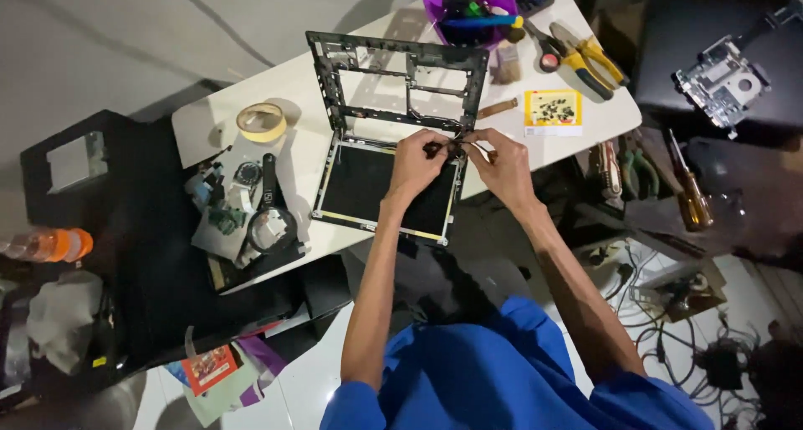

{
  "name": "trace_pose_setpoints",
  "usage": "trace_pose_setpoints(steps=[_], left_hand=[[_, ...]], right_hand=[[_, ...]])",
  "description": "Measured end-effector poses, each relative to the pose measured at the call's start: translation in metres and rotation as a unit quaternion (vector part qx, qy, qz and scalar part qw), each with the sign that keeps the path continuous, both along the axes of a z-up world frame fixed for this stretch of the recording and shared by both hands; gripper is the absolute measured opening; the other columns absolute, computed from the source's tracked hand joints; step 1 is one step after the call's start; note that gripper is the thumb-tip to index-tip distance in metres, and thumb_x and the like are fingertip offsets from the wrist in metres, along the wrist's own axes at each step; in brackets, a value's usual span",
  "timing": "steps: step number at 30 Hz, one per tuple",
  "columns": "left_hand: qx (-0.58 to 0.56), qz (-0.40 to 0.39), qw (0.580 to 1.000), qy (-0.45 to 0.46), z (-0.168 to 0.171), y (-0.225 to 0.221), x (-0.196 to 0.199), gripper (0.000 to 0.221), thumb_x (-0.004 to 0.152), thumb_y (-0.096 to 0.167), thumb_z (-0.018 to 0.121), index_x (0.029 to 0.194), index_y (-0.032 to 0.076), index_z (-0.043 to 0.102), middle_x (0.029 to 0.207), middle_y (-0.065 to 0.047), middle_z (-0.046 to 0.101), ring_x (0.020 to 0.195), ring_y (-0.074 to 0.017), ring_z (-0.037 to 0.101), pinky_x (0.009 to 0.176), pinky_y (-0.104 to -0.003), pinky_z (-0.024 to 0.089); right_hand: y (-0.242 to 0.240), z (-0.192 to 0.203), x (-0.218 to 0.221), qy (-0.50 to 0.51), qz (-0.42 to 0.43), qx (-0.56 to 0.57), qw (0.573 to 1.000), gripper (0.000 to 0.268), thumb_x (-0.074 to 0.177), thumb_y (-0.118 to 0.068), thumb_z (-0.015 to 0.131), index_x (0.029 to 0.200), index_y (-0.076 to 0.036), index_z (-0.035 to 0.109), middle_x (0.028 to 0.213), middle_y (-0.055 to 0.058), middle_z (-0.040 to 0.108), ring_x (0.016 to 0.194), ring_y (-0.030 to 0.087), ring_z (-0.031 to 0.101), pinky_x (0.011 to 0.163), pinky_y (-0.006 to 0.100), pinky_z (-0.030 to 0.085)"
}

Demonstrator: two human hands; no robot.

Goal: Routing and securing internal laptop cables through the hinge and screen frame

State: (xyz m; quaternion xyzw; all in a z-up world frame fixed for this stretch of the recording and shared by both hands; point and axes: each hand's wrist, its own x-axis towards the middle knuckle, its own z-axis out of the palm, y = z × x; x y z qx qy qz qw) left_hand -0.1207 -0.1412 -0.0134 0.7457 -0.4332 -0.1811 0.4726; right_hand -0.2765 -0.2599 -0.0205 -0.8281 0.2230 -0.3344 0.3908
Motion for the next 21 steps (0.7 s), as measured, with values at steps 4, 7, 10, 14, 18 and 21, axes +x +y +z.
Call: trace_pose_setpoints(steps=[4,7,10,14,18,21], left_hand=[[-0.001,-0.009,1.000,0.020,-0.003,0.000,0.000,0.016,0.092,0.006,0.069,0.104,0.008,0.080,0.095,-0.017,0.076,0.095,-0.0347,0.074,0.079,-0.041,0.060],[-0.002,-0.003,0.999,0.036,0.000,0.000,-0.004,0.015,0.094,0.008,0.069,0.105,0.008,0.080,0.096,-0.016,0.078,0.094,-0.0326,0.075,0.079,-0.039,0.060],[-0.008,0.006,0.999,0.041,0.002,0.000,-0.007,0.014,0.094,0.007,0.070,0.105,0.006,0.080,0.093,-0.018,0.078,0.092,-0.0331,0.075,0.076,-0.040,0.060],[-0.015,0.019,0.999,0.036,-0.003,-0.001,-0.009,0.013,0.091,0.006,0.072,0.102,0.006,0.079,0.090,-0.017,0.078,0.087,-0.0335,0.076,0.073,-0.040,0.060],[-0.023,0.027,0.998,0.053,-0.004,-0.001,-0.011,0.013,0.092,0.005,0.071,0.101,0.006,0.080,0.088,-0.018,0.078,0.085,-0.0302,0.076,0.072,-0.040,0.060],[-0.031,0.028,0.998,0.057,-0.003,0.001,-0.012,0.012,0.092,0.005,0.072,0.101,0.005,0.080,0.088,-0.019,0.078,0.086,-0.0320,0.076,0.072,-0.041,0.060]], right_hand=[[0.004,-0.001,-0.001,-0.027,-0.021,0.055,0.998,0.014,0.096,-0.012,0.081,0.106,-0.004,0.077,0.095,0.015,0.077,0.064,0.025,0.069,0.059,0.038,0.056],[0.003,0.006,-0.001,-0.024,-0.023,0.090,0.995,0.013,0.095,-0.010,0.081,0.105,-0.004,0.079,0.090,0.014,0.075,0.061,0.019,0.062,0.058,0.036,0.053],[0.003,0.011,-0.001,-0.031,-0.022,0.119,0.992,0.013,0.096,-0.008,0.079,0.107,-0.003,0.079,0.090,0.018,0.075,0.061,0.016,0.055,0.059,0.037,0.050],[0.000,0.016,-0.002,-0.057,-0.005,0.080,0.995,0.009,0.093,-0.002,0.082,0.102,-0.004,0.081,0.087,0.020,0.075,0.070,0.014,0.061,0.061,0.033,0.051],[-0.002,0.015,-0.001,-0.073,-0.009,0.069,0.995,0.010,0.093,-0.001,0.082,0.103,0.001,0.079,0.083,0.023,0.073,0.067,0.018,0.061,0.060,0.034,0.050],[-0.007,0.004,-0.002,-0.065,-0.003,0.081,0.995,0.010,0.091,-0.006,0.084,0.101,-0.005,0.081,0.090,0.016,0.077,0.065,0.013,0.059,0.059,0.033,0.051]])
